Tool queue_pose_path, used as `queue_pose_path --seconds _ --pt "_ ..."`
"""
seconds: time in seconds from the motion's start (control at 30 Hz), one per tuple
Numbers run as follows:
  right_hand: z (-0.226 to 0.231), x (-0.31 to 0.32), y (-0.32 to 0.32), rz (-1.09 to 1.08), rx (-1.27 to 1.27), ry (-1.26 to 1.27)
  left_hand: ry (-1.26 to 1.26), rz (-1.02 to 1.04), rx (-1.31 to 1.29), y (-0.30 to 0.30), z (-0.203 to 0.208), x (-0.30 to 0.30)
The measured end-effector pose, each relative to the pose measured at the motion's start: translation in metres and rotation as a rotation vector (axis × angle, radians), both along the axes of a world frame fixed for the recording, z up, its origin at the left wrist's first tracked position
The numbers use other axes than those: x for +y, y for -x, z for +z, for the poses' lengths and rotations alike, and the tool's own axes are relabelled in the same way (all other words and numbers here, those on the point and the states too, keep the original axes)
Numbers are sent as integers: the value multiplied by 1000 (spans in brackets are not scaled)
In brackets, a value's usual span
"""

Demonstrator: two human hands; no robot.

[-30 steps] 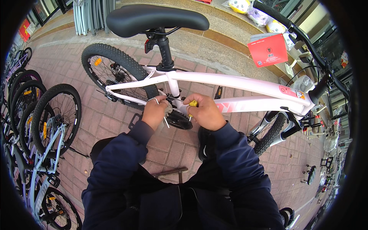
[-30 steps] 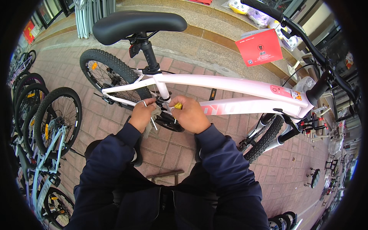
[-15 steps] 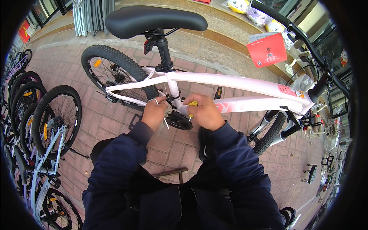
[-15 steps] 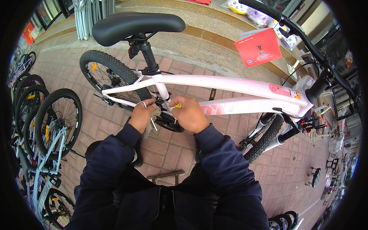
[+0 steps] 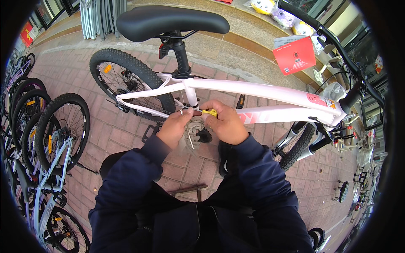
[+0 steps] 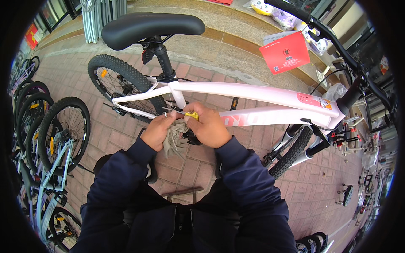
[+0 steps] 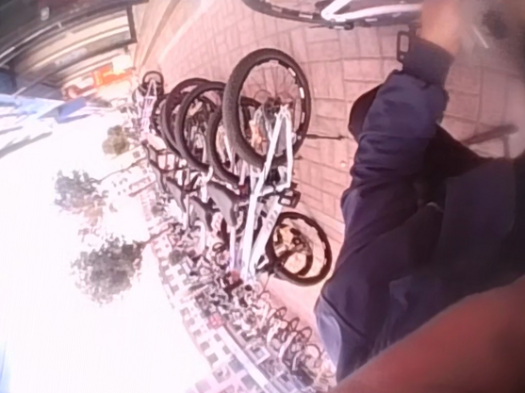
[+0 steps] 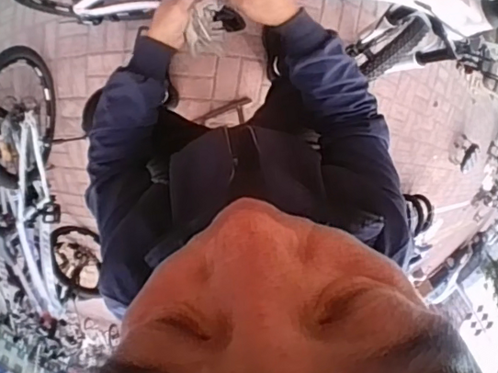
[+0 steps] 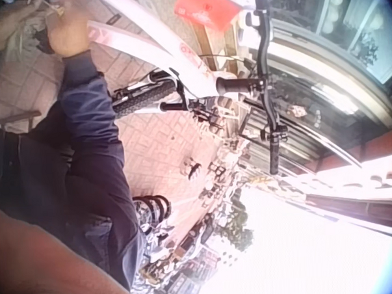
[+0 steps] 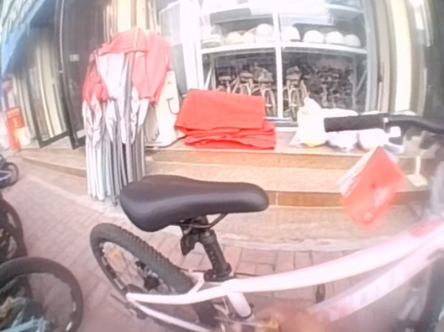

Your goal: The person wipes the frame and handlebar area of a white bicycle using a cloth and a small yellow tool. They move around the bike, cleaning different sections of the frame and handlebar while other bicycles are visible in the background.

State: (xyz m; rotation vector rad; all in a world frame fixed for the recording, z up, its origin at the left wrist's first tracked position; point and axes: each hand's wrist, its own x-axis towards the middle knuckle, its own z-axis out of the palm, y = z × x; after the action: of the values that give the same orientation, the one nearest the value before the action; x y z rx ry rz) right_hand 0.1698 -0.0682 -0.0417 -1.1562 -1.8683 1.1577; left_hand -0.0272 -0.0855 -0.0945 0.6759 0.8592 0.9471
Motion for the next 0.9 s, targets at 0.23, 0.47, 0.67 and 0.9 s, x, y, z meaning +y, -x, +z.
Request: queue_pose_path --seconds 0.23,0.47,0.67,0.9 --pt "0 -6 13 50 -50 86 152 184 -255 -1 3 -4" --pt "-11 -10 20 106 33 348 -9 394 -410 12 16 -2" --pt "-23 -20 33 214 560 425 -17 471 -516 14 22 -3" --pt "-19 -26 43 138 124 355 -39 491 -410 20 13 -4"
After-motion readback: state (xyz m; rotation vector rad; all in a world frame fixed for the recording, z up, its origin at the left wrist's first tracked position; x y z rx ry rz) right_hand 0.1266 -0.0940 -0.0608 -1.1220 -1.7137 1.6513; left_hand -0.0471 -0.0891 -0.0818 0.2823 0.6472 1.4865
